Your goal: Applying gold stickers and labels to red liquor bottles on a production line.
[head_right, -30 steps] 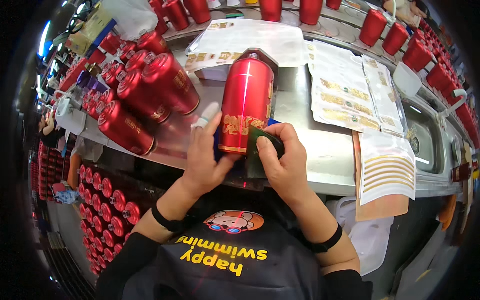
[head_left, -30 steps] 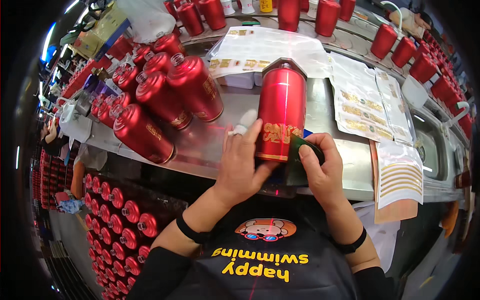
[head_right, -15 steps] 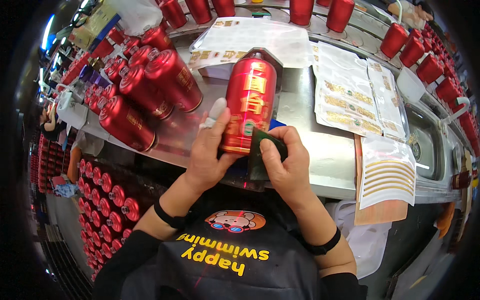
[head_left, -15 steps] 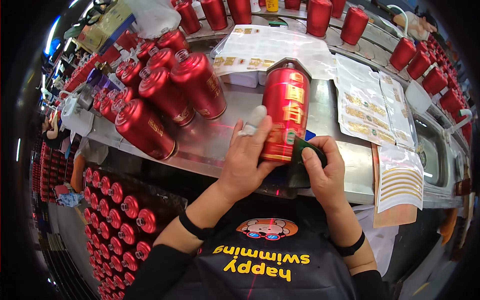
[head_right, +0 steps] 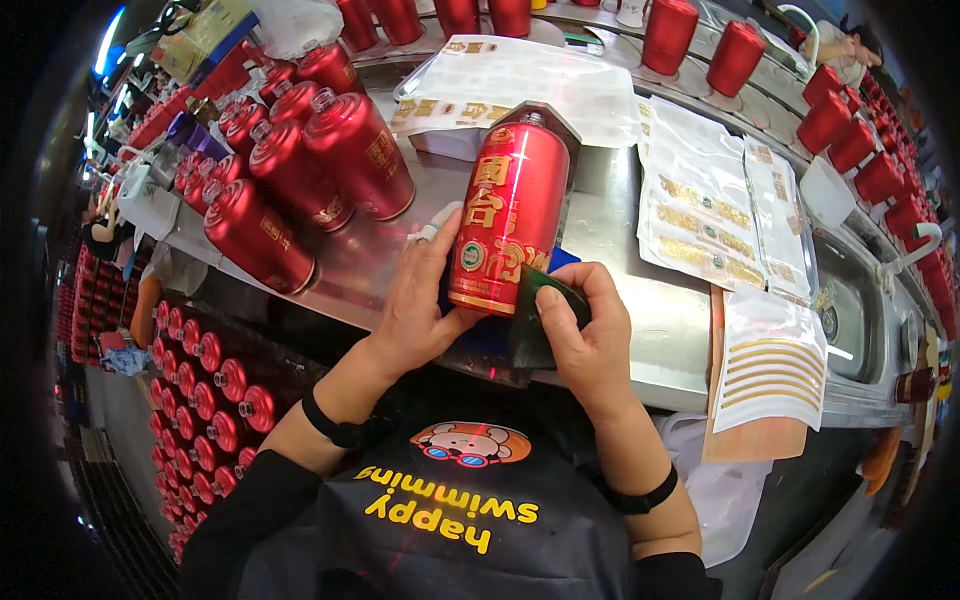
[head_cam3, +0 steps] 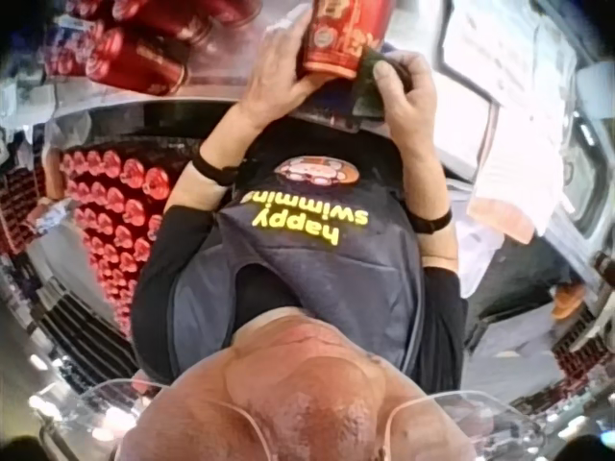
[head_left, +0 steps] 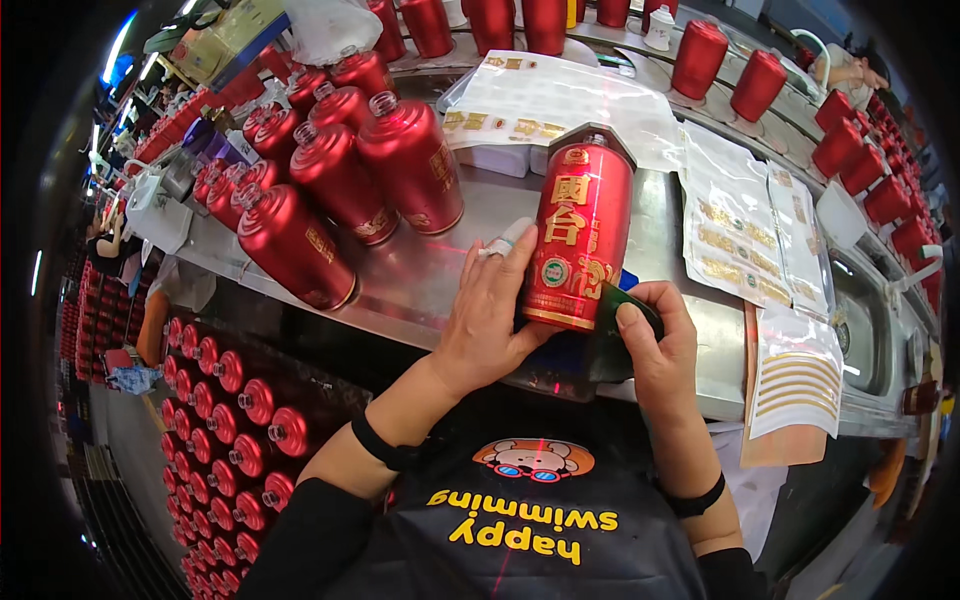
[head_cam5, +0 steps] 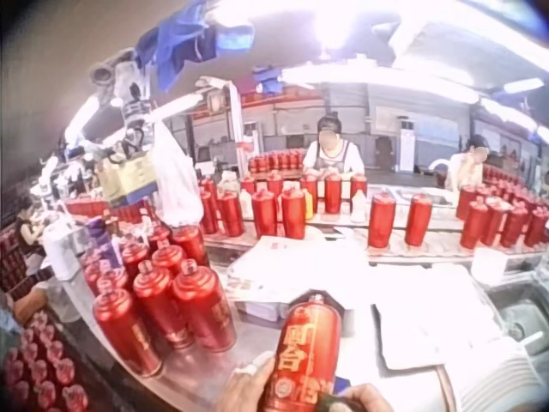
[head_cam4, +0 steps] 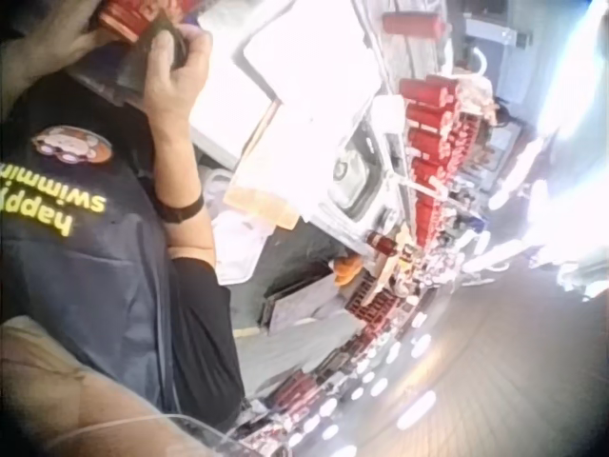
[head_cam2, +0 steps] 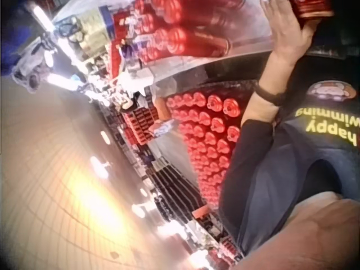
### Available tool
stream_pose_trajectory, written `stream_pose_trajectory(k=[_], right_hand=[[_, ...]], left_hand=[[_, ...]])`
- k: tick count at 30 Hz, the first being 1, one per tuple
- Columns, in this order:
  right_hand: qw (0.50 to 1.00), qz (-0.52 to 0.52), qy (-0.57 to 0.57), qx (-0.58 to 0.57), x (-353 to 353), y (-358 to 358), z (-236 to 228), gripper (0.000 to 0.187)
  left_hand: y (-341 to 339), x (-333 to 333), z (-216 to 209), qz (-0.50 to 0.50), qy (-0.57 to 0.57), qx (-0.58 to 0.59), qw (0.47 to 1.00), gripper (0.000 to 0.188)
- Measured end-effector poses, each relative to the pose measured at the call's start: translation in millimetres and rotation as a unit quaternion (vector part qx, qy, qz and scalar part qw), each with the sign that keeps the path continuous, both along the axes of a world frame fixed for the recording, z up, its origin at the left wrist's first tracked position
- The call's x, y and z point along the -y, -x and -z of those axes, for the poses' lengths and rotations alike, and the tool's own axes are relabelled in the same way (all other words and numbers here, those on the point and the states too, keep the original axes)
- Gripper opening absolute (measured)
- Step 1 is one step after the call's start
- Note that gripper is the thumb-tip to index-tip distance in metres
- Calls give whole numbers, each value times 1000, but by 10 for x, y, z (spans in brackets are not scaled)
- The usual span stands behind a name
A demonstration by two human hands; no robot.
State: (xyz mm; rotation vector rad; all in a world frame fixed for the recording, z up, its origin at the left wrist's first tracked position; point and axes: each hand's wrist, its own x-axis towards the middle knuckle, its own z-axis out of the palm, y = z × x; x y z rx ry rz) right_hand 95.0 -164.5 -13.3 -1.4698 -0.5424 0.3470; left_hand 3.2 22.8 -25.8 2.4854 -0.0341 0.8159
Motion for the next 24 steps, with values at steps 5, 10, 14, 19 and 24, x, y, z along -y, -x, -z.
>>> stream_pose_trajectory(k=[5,10,14,19,24], right_hand=[[981,-38,-83,-173,115,-76,-54,21],[999,-15,-12,-34,178,-47,-174,17],[885,51,98,451,55,-25,-295,23],[819,-155,133,536,32,34,-476,38],[840,-124,117,515,46,7,-407,39]], left_hand=[[28,9,-187,-29,-115,-15,993,88],[22,70,-35,4,51,12,999,90],[8,103,-9,-6,76,7,997,91],[25,58,-43,-13,11,9,1000,88],[30,51,-63,-14,4,-3,1000,87]])
